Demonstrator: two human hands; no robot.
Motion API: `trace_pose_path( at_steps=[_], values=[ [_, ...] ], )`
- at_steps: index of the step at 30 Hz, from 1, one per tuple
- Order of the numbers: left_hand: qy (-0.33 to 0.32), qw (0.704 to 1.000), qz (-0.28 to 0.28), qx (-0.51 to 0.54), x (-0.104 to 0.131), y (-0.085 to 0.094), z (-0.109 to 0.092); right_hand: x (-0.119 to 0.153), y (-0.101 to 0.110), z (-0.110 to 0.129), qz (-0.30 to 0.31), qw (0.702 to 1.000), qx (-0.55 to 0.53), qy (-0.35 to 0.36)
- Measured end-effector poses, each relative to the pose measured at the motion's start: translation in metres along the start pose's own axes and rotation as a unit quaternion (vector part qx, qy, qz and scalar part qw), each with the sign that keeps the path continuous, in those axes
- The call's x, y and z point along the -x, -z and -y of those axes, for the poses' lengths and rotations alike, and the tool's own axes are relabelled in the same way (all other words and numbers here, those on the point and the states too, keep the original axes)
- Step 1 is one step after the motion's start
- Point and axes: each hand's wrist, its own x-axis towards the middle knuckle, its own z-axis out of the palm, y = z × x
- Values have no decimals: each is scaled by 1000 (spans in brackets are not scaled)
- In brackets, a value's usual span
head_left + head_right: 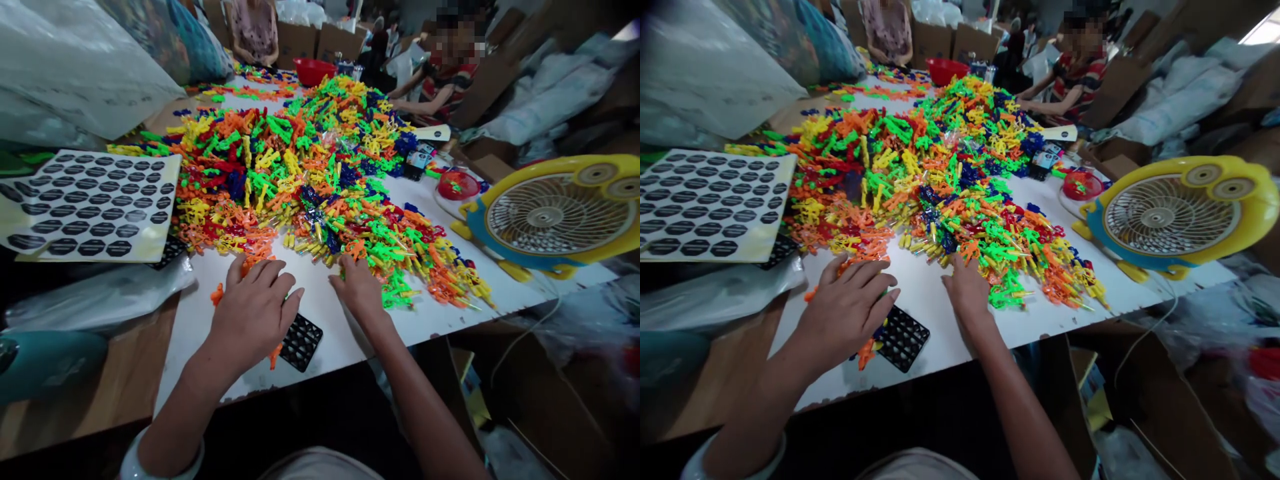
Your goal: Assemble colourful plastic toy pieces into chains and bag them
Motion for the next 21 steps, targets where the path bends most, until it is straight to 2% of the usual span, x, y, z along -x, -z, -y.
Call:
trace_pose_path(
  at_steps=[4, 7, 9, 11, 13, 14, 15, 16, 19, 21],
  values=[
    [8, 1000, -1, 4, 0, 0, 0, 9, -3, -12, -25, 999, -46, -9],
    [8, 1000, -5, 7, -1, 0, 0, 9, -2, -19, -24, 983, -179, -26],
    [8, 1000, -4, 10, -1, 0, 0, 11, 1, -22, 7, 944, -327, -35],
    [8, 1000, -1, 12, 0, 1, 0, 16, 3, -25, 74, 882, -464, -32],
    [10, 1000, 3, 12, 0, 1, 0, 23, 3, -28, 149, 840, -521, -33],
    [12, 1000, 5, 11, 0, 1, 0, 26, 3, -29, 173, 839, -514, -36],
    [13, 1000, 6, 9, 0, 1, 0, 29, 2, -30, 180, 854, -486, -37],
    [14, 1000, 8, 7, 0, 0, 0, 31, 1, -30, 168, 881, -441, -37],
    [11, 1000, 10, -4, -1, -1, 0, 34, 2, -22, 74, 964, -253, -13],
    [10, 1000, 8, -13, -1, -2, 0, 32, 3, -13, 50, 987, -154, 17]
  ],
)
